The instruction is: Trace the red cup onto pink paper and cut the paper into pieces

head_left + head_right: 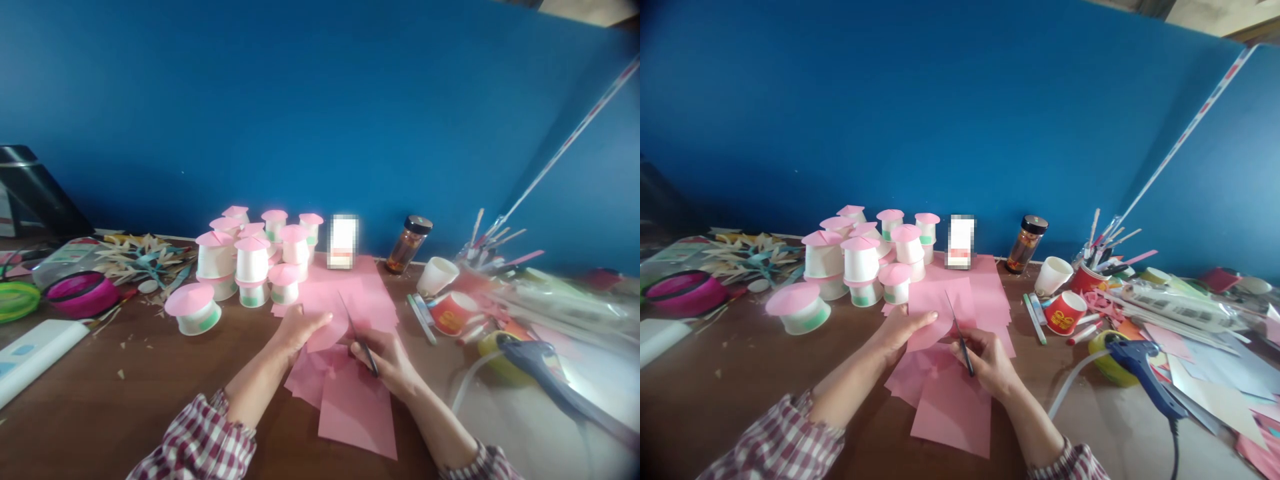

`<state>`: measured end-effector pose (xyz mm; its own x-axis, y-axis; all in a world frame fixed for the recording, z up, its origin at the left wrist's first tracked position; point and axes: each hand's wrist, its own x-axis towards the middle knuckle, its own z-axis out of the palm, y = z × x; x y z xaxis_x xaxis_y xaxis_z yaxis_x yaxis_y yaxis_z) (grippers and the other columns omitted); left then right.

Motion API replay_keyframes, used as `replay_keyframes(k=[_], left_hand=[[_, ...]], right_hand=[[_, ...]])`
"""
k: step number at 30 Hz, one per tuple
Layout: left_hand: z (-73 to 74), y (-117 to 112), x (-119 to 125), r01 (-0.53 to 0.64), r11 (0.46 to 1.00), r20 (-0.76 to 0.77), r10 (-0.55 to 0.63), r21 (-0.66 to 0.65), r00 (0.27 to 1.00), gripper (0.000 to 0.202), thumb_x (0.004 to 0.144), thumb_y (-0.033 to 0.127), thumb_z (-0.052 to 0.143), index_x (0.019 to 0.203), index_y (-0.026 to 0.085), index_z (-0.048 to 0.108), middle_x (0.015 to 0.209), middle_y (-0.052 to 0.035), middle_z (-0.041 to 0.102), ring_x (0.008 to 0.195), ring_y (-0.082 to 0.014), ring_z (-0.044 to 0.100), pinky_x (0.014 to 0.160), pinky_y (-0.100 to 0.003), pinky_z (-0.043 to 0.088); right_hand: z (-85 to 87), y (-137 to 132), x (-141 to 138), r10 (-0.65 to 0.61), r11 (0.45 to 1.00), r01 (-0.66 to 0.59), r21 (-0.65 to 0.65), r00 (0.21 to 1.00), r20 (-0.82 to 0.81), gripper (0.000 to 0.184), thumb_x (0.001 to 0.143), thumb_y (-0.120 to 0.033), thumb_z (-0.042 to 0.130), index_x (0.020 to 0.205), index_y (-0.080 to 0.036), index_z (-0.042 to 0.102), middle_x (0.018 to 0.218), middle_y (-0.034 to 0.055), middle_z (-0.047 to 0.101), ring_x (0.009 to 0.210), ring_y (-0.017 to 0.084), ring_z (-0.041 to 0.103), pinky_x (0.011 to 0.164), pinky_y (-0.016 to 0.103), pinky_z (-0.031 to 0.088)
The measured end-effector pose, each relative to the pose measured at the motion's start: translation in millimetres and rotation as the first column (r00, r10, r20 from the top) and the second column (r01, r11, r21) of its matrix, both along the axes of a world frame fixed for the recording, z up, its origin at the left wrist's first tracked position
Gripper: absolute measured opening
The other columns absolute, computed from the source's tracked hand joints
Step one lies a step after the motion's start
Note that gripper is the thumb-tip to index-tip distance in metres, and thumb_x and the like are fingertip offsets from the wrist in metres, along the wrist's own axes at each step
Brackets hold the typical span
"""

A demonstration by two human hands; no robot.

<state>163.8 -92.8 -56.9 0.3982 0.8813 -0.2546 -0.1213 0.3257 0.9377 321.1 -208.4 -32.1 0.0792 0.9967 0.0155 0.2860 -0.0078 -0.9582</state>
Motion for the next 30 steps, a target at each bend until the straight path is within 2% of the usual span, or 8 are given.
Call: replay_keyframes(k=[7, 11, 13, 16, 20, 23, 25, 30], left_hand=[[4.4, -1.5, -2.6, 0.039, 0.999, 0.006, -0.039, -0.012, 0.999, 0.047, 0.054, 0.035, 0.081, 0.090, 0.012, 0.061, 0.082, -0.0087, 0.070, 0.078, -0.0236, 0.065, 0.067, -0.032, 0.050], [12.6, -2.6, -2.4, 0.032, 0.999, 0.009, -0.032, -0.020, 0.999, 0.046, 0.057, 0.044, 0.078, 0.089, 0.014, 0.064, 0.084, -0.0081, 0.070, 0.085, -0.0253, 0.064, 0.070, -0.031, 0.049], [17.8, -6.5, -1.6, 0.051, 0.998, 0.079, -0.049, -0.031, 0.996, 0.044, 0.062, 0.049, 0.074, 0.088, 0.015, 0.065, 0.083, -0.0076, 0.070, 0.090, -0.0255, 0.064, 0.072, -0.030, 0.049], [22.2, -18.8, 2.7, 0.185, 0.981, 0.297, -0.158, -0.062, 0.941, 0.046, 0.071, 0.057, 0.063, 0.089, 0.015, 0.066, 0.081, -0.0090, 0.070, 0.088, -0.0258, 0.064, 0.073, -0.032, 0.049], [19.6, -37.8, 14.7, 0.272, 0.962, 0.413, -0.243, -0.012, 0.878, 0.042, 0.072, 0.050, 0.067, 0.087, 0.012, 0.064, 0.079, -0.0110, 0.068, 0.074, -0.0239, 0.066, 0.070, -0.035, 0.050], [16.8, -46.4, 24.2, 0.247, 0.969, 0.330, -0.225, -0.026, 0.917, 0.038, 0.064, 0.043, 0.076, 0.077, 0.009, 0.064, 0.070, -0.0103, 0.066, 0.062, -0.0214, 0.064, 0.060, -0.033, 0.050], [15.9, -48.6, 28.0, 0.168, 0.983, 0.271, -0.142, -0.075, 0.952, 0.038, 0.061, 0.042, 0.078, 0.074, 0.009, 0.065, 0.065, -0.0088, 0.065, 0.058, -0.0192, 0.063, 0.056, -0.030, 0.049], [12.0, -46.2, 28.0, 0.002, 0.990, 0.151, 0.020, -0.144, 0.988, 0.043, 0.063, 0.048, 0.074, 0.079, 0.009, 0.066, 0.068, -0.0091, 0.066, 0.055, -0.0160, 0.061, 0.048, -0.025, 0.046]], right_hand=[[-0.7, -0.9, 0.0, 0.005, 1.000, -0.006, -0.026, 0.999, -0.035, 0.041, 0.078, -0.050, 0.062, 0.091, -0.012, 0.069, 0.056, -0.0024, 0.045, 0.051, 0.010, 0.038, 0.044, 0.021, 0.033], [-5.8, -0.3, -2.0, -0.041, 0.999, 0.038, -0.033, 0.993, -0.109, 0.041, 0.077, -0.051, 0.063, 0.086, -0.012, 0.067, 0.056, -0.0022, 0.047, 0.049, 0.009, 0.040, 0.043, 0.021, 0.034], [-9.0, 0.7, -3.0, -0.082, 0.997, 0.079, -0.028, 0.984, -0.157, 0.040, 0.076, -0.052, 0.063, 0.078, -0.012, 0.065, 0.054, -0.0019, 0.049, 0.047, 0.009, 0.041, 0.041, 0.020, 0.034], [-12.6, 2.5, -3.6, -0.133, 0.991, 0.135, -0.008, 0.960, -0.246, 0.039, 0.077, -0.051, 0.063, 0.074, -0.012, 0.062, 0.053, -0.0015, 0.050, 0.043, 0.008, 0.042, 0.039, 0.020, 0.033], [-13.3, 4.7, -4.1, -0.143, 0.985, 0.167, 0.046, 0.935, -0.324, 0.037, 0.078, -0.048, 0.063, 0.075, -0.011, 0.062, 0.054, 0.0000, 0.053, 0.046, 0.009, 0.045, 0.042, 0.020, 0.034], [-13.3, 5.6, -5.7, -0.126, 0.981, 0.166, 0.104, 0.942, -0.310, 0.035, 0.077, -0.045, 0.066, 0.070, -0.011, 0.062, 0.055, 0.0000, 0.053, 0.051, 0.009, 0.045, 0.047, 0.020, 0.034], [-14.8, 5.5, -7.3, -0.122, 0.978, 0.163, 0.127, 0.951, -0.285, 0.032, 0.076, -0.042, 0.068, 0.072, -0.011, 0.064, 0.057, -0.0004, 0.053, 0.053, 0.009, 0.044, 0.048, 0.020, 0.034], [-22.5, 4.5, -9.8, -0.108, 0.987, 0.139, 0.083, 0.947, -0.302, 0.034, 0.079, -0.041, 0.066, 0.094, -0.011, 0.066, 0.057, -0.0027, 0.049, 0.048, 0.007, 0.039, 0.043, 0.019, 0.030]])
